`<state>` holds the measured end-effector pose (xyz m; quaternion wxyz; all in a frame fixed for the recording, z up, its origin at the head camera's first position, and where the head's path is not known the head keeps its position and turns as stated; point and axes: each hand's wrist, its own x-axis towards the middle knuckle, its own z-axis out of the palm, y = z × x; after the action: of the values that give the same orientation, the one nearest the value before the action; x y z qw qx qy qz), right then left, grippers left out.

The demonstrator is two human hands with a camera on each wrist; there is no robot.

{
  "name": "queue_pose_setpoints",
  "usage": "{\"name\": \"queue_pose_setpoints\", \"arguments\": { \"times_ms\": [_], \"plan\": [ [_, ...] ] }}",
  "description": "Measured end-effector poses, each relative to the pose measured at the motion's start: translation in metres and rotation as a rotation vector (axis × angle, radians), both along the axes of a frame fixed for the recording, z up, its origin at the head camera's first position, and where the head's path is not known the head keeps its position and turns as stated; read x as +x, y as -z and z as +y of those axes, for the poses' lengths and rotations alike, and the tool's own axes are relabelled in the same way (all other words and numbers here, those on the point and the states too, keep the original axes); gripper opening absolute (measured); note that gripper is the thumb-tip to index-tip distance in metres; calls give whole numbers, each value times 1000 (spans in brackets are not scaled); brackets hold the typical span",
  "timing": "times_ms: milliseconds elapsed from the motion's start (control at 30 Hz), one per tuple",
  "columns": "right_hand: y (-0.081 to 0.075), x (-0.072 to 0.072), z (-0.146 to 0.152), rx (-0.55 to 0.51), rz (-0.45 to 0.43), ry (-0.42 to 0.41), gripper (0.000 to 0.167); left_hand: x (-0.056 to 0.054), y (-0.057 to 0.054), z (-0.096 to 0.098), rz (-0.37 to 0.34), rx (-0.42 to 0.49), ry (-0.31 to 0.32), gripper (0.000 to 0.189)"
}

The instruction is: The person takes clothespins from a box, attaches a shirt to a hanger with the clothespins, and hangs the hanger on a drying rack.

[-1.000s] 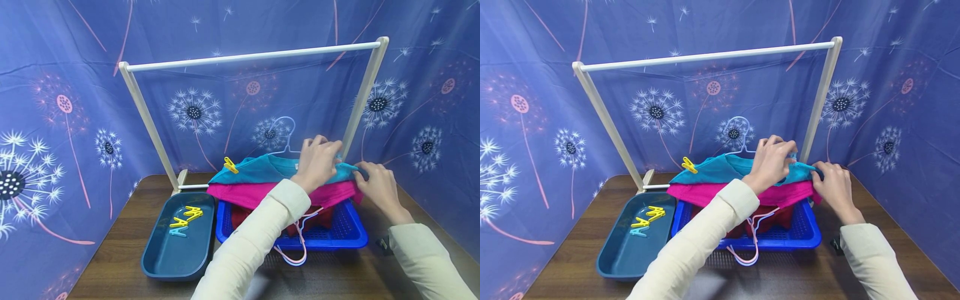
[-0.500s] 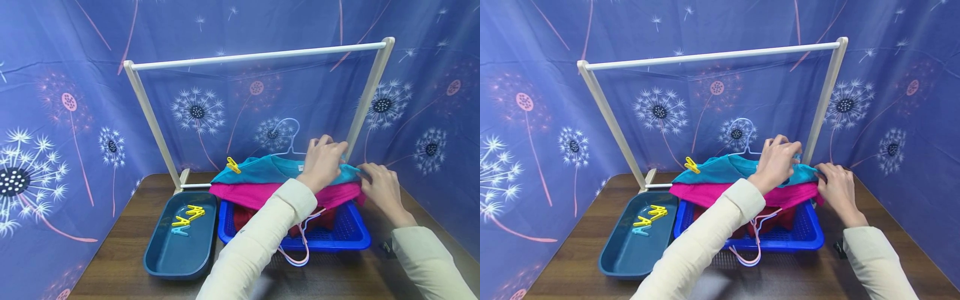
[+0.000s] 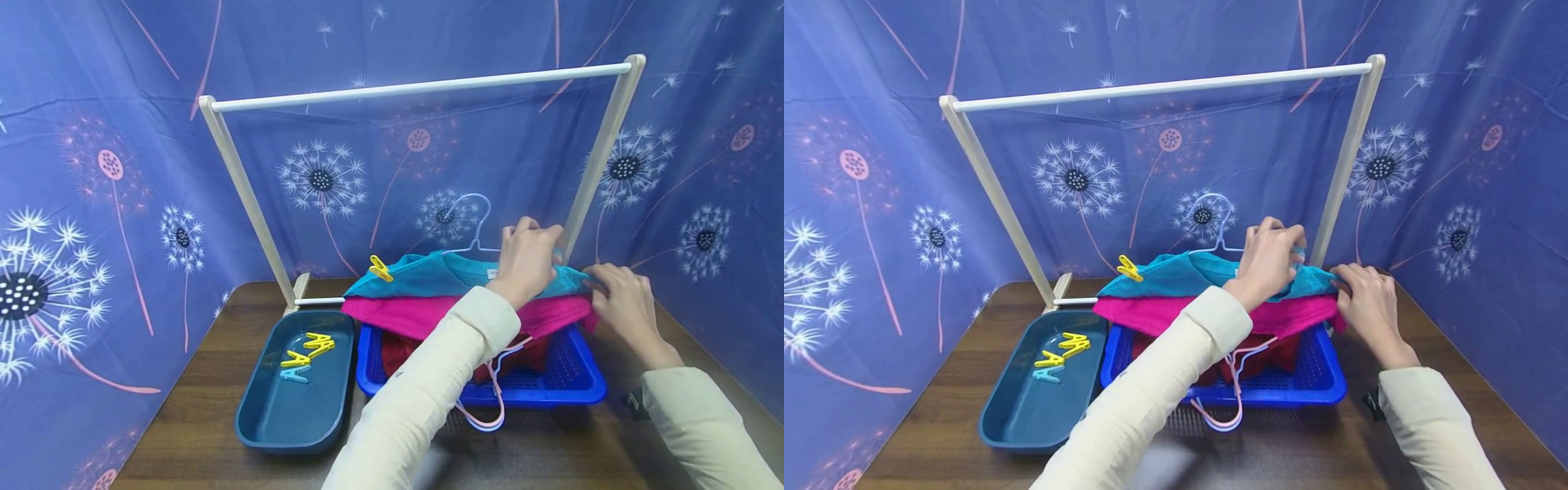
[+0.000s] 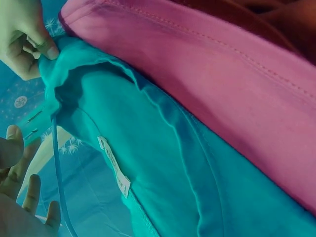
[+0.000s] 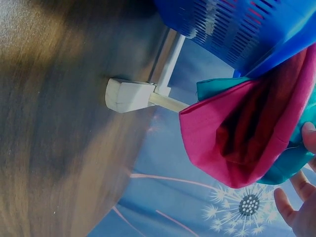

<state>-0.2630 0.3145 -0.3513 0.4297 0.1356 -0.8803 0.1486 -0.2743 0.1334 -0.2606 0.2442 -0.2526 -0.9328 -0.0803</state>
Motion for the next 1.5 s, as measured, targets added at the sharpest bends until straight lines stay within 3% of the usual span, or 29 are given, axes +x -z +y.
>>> {"name": "queue_pose_setpoints", "arguments": {
  "times_ms": [133, 367, 667, 1033, 1500],
  "plan": [
    [0, -1, 1, 4, 19, -12, 13, -3, 0, 0, -34, 28, -16, 29],
    [0, 0, 0, -7, 16, -12, 12, -3, -3, -2, -72, 69, 7, 27],
    [-2, 1, 0, -20, 5, -4, 13, 1, -12, -3, -26, 83, 28, 29],
    [-1, 2, -1, -19, 0, -14, 14, 4, -1, 5, 17, -10, 26, 19],
    [3, 1, 0, -16, 6, -27, 18, 3, -2, 11, -18, -74, 5, 22]
  ]
}}
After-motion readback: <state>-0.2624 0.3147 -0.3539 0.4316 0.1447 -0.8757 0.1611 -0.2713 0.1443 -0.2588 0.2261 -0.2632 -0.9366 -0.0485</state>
